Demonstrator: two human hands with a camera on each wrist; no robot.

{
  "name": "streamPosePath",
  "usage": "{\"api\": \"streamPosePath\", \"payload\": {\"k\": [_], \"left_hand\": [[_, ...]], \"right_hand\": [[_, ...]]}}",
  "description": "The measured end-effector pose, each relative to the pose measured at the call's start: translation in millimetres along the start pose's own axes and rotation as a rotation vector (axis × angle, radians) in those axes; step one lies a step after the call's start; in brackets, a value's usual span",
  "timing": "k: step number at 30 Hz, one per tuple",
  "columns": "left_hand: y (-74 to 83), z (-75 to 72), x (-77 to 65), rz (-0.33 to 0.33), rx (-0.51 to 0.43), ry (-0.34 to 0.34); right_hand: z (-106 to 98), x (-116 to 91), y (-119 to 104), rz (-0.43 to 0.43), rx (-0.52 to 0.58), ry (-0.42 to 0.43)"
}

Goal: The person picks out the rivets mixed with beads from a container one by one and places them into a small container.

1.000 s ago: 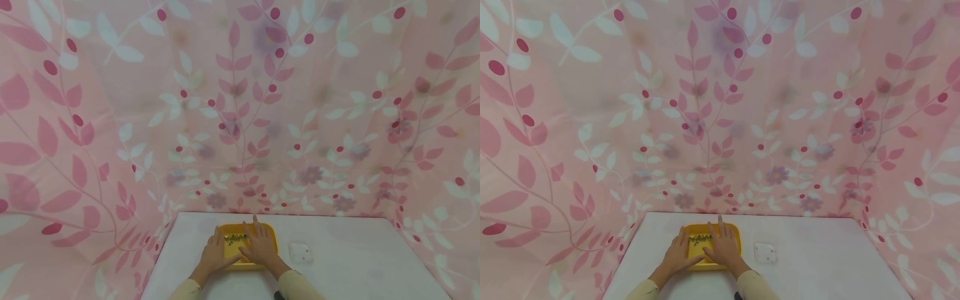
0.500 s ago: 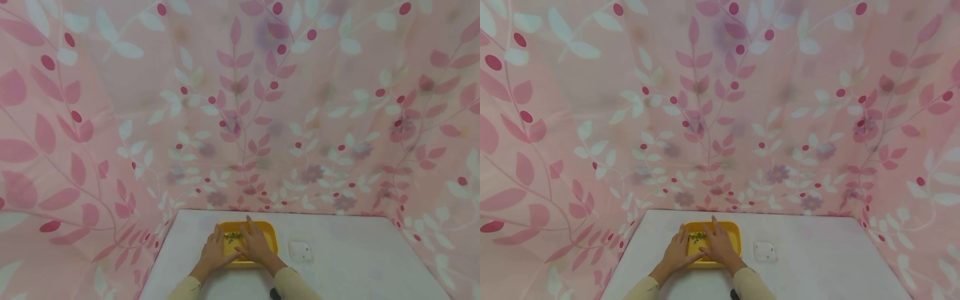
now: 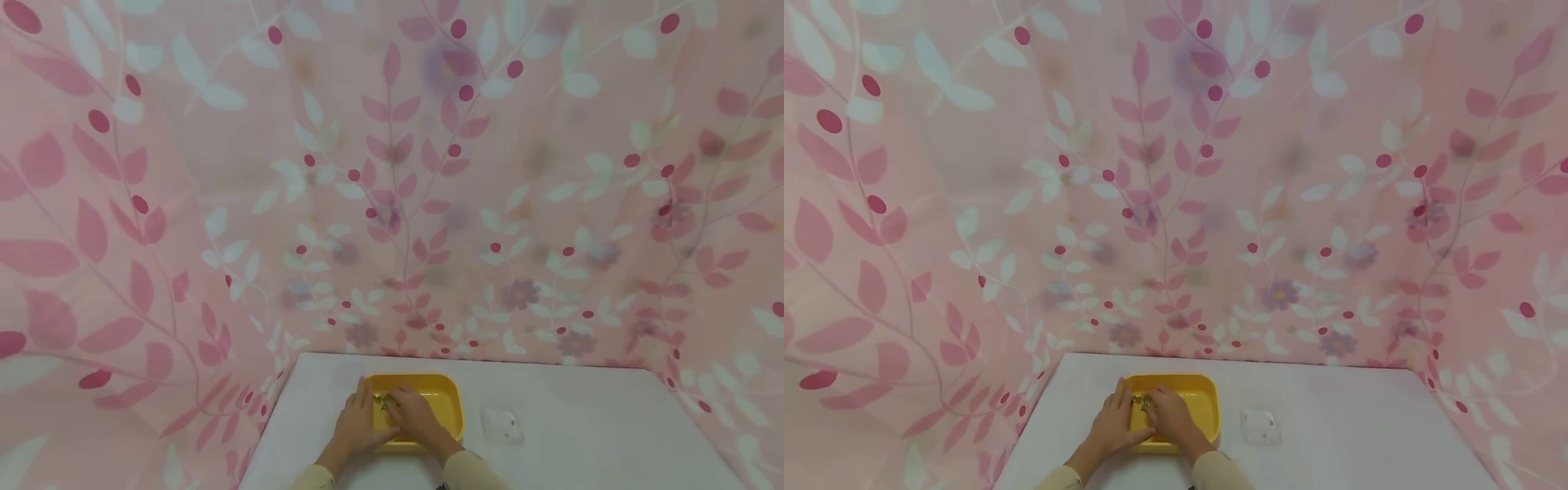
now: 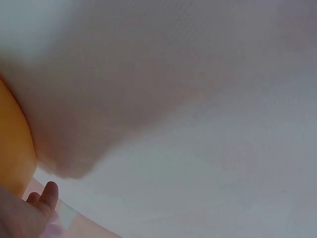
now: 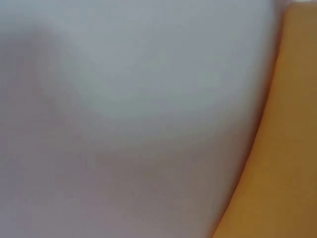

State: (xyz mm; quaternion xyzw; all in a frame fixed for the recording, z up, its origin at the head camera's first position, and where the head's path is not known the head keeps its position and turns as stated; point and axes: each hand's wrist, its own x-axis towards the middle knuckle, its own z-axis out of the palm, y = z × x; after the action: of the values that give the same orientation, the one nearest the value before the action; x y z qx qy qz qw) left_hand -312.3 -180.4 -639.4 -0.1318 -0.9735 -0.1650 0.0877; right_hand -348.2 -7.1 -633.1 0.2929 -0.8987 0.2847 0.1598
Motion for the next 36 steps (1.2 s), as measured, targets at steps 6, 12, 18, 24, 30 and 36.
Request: {"api": "streamPosePath", "payload": {"k": [6,12,18,24,30,36], "left_hand": [[0.1,14.8,-2.4,0.04,-0.003,0.059],[4.7,16.4,-2.8,0.04,0.017,0.075],[7.6,5.5,-3.4,0.04,0.037,0.094],[6.5,3.5,-4.0,0.018,0.036,0.071],[2.5,6.4,-3.4,0.033,0.066,0.092],[-0.4,5.6,-1.3,0.038,0.078,0.115]], "right_hand": [[4.2,-3.1,2.5,0.09,0.104,-0.124],[10.1,-3.8,8.5,0.082,0.05,-0.134],[11.3,-1.0,7.2,0.106,-0.006,-0.188],[14.9,-2.5,6.8,0.122,0.006,-0.218],[16.0,-3.9,5.6,0.153,0.064,-0.204],[17.6,-1.0,5.9,0.173,0.1,-0.197]]}}
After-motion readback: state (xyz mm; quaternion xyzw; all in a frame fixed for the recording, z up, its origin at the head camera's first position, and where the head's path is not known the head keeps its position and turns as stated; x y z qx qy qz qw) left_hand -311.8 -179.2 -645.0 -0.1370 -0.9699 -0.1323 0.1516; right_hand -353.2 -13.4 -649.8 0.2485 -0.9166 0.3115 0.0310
